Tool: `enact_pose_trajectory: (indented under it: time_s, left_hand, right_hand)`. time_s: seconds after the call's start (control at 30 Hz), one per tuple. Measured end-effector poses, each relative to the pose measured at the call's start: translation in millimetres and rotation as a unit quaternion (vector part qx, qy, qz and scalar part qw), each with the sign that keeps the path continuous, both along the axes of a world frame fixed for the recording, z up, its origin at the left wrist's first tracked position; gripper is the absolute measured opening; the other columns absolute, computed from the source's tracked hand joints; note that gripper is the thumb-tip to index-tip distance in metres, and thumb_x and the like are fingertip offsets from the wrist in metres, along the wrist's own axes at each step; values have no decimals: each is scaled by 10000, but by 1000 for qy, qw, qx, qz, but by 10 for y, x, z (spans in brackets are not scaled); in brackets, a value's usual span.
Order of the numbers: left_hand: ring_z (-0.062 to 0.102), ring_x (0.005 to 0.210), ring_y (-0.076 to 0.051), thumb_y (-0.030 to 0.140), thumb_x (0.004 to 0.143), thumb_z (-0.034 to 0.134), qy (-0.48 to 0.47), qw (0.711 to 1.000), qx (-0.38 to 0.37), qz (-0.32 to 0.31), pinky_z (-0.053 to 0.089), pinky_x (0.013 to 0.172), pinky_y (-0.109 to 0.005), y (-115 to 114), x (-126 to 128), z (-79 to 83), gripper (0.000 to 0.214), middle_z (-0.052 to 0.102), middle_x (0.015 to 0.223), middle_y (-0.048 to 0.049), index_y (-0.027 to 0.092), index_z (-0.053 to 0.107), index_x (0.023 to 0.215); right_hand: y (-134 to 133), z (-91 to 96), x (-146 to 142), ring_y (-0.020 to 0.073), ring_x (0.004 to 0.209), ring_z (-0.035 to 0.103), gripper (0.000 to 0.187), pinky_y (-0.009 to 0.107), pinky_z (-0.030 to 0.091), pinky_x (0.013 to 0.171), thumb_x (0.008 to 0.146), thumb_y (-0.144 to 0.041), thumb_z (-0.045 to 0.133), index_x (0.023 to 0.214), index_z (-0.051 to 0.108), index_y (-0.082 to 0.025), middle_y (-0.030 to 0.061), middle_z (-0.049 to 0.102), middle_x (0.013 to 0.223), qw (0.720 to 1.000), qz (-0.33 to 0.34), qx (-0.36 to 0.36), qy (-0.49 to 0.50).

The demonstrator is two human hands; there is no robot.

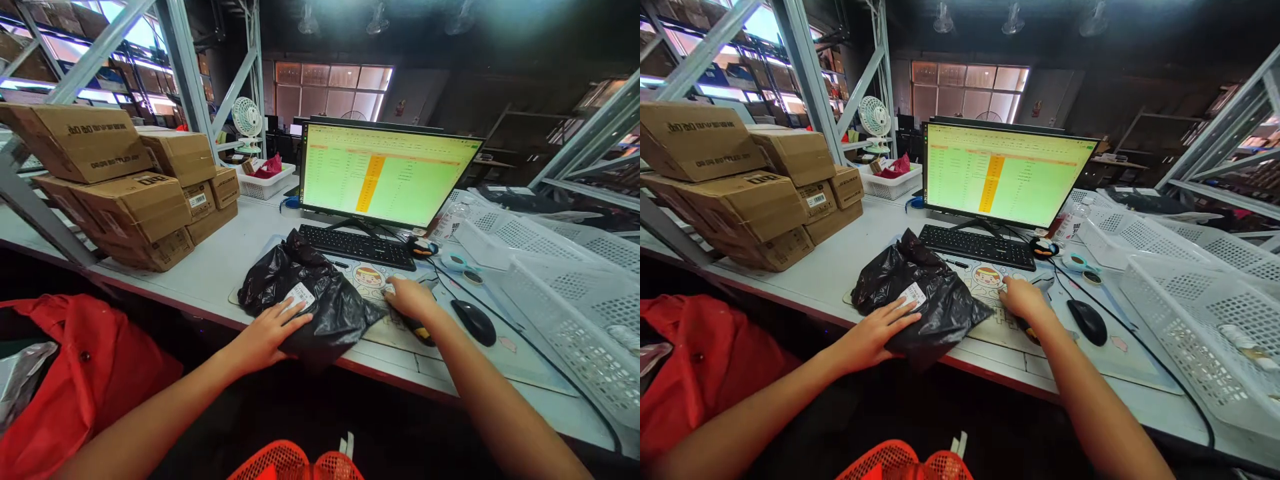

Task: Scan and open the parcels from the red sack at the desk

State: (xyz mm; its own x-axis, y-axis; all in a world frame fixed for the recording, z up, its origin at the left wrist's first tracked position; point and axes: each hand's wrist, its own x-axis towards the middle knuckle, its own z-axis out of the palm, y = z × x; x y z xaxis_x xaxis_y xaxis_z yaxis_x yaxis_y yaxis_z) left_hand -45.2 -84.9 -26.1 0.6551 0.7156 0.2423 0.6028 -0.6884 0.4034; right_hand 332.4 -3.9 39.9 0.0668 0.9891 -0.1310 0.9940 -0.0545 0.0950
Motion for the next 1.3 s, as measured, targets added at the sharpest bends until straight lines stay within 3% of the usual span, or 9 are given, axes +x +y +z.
enact_pose_trajectory:
  time_s: [0.13,0.33,0.47,0.67,0.77,0.97,1.07,1.17,1.3]
  left_hand:
    - [670,1236,-321,457,888,696,-262,955,-34,138,509,1120,-461,206,-74,29,553,717,1317,-139,170,652,1359]
    - [716,1076,-323,880,837,469,-596,722,-114,333,565,984,-435,480,77,-56,821,773,1048,-170,122,729,1015]
    - [691,1155,-337,917,763,537,-591,735,-106,315,535,1032,-423,413,277,-38,856,768,1086,-177,124,730,1021]
    - [668,1212,-312,829,846,555,-573,759,-58,303,509,1061,-379,229,446,62,744,760,1163,-151,144,732,1073]
    - [687,1172,-288,806,837,595,-623,700,-90,337,543,1010,-369,224,310,46,703,767,1134,-134,152,722,1061]
    - [746,944,-241,722,835,661,-716,592,-176,326,598,890,-376,227,110,59,585,781,895,-75,162,709,999]
    - [748,879,-250,678,839,680,-688,607,-266,295,602,856,-394,263,229,-2,543,768,824,-76,151,719,965]
    - [743,854,-291,629,850,684,-564,697,-300,324,588,849,-425,329,232,-68,491,749,783,-102,139,719,860]
    - [688,1084,-315,387,874,690,-362,822,-19,439,503,1018,-451,342,12,88,301,743,1107,-148,154,710,1062]
  right_hand:
    - [-618,-297,81,367,1192,638,489,491,519,958,1004,-315,473,1453,554,-140,207,654,1325,999,20,42,-2]
    - [-842,-404,215,353,1044,670,512,520,533,960,986,-268,362,1400,574,-53,237,679,1189,979,10,162,125]
    - [-954,187,-87,245,685,663,566,396,583,703,1019,-400,313,1481,523,-146,98,707,853,915,34,211,343]
    - [-1059,631,-1050,228,891,670,494,372,553,840,1018,-325,394,1465,582,-234,89,706,1043,852,346,226,320]
    - [-1017,411,-1037,224,857,654,529,355,540,791,1032,-316,366,1530,525,-234,97,679,1036,878,352,206,250]
    - [-803,-142,-252,283,946,677,527,375,550,781,1025,-366,371,1512,560,-299,127,673,1140,981,152,105,52]
    - [-742,-351,-44,321,1084,653,541,424,558,868,1027,-358,345,1515,553,-252,165,627,1262,990,80,118,11]
    - [-734,-508,56,335,1151,614,537,463,537,960,1013,-331,361,1484,572,-181,186,633,1230,989,75,125,10]
    - [-700,-498,116,358,1197,583,516,501,503,1023,993,-341,392,1408,619,-135,202,637,1262,984,88,148,48]
